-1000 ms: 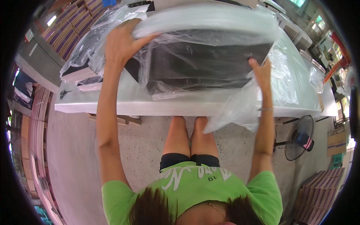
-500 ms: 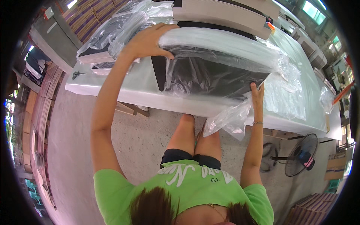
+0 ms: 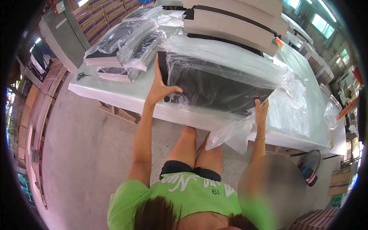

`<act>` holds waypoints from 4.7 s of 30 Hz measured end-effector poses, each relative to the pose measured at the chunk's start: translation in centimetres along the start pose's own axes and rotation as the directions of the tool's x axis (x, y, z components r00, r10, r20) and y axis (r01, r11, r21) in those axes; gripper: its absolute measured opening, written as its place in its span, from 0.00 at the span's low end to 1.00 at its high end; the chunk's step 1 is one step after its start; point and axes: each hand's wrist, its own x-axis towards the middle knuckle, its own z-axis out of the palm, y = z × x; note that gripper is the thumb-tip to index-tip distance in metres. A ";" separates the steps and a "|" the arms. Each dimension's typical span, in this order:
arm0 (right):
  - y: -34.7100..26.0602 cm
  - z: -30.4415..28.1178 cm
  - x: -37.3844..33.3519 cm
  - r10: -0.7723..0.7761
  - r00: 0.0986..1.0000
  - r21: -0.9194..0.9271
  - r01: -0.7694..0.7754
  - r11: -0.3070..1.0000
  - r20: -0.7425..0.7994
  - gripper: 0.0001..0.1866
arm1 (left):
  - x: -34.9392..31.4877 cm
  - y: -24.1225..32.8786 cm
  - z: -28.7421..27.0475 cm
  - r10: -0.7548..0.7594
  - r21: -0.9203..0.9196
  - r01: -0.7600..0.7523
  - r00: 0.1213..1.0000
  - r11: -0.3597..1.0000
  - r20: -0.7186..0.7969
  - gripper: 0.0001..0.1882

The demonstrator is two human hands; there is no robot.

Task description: The person wraps black rectangular items in clear plastic bags by hand and stacks them on a table.

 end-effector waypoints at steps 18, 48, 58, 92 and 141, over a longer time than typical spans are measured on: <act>3.2 -0.1 -0.2 -0.062 0.995 0.004 0.063 0.998 -0.082 0.35 | 1.0 -4.8 -2.2 -0.575 -0.369 0.674 0.738 0.640 0.352 0.48; -0.2 -0.3 0.9 -0.021 0.990 0.098 0.008 0.995 0.138 0.27 | -1.2 -7.7 0.4 -0.592 -0.445 0.542 0.806 0.713 0.034 0.39; 7.6 -2.1 -1.1 0.236 0.966 -0.068 -0.244 0.967 -0.110 0.38 | -2.1 -9.2 0.5 -0.555 -0.333 0.510 0.830 0.793 -0.051 0.41; -28.2 37.8 11.1 0.229 0.857 0.388 -0.427 0.817 0.462 0.22 | 24.5 4.9 -43.4 -0.710 -0.080 0.706 0.693 0.703 -0.127 0.44; -22.1 48.1 15.0 0.297 0.787 0.316 -0.517 0.796 0.540 0.39 | 27.1 -15.5 -47.4 -0.875 0.001 0.878 0.477 0.479 0.082 0.32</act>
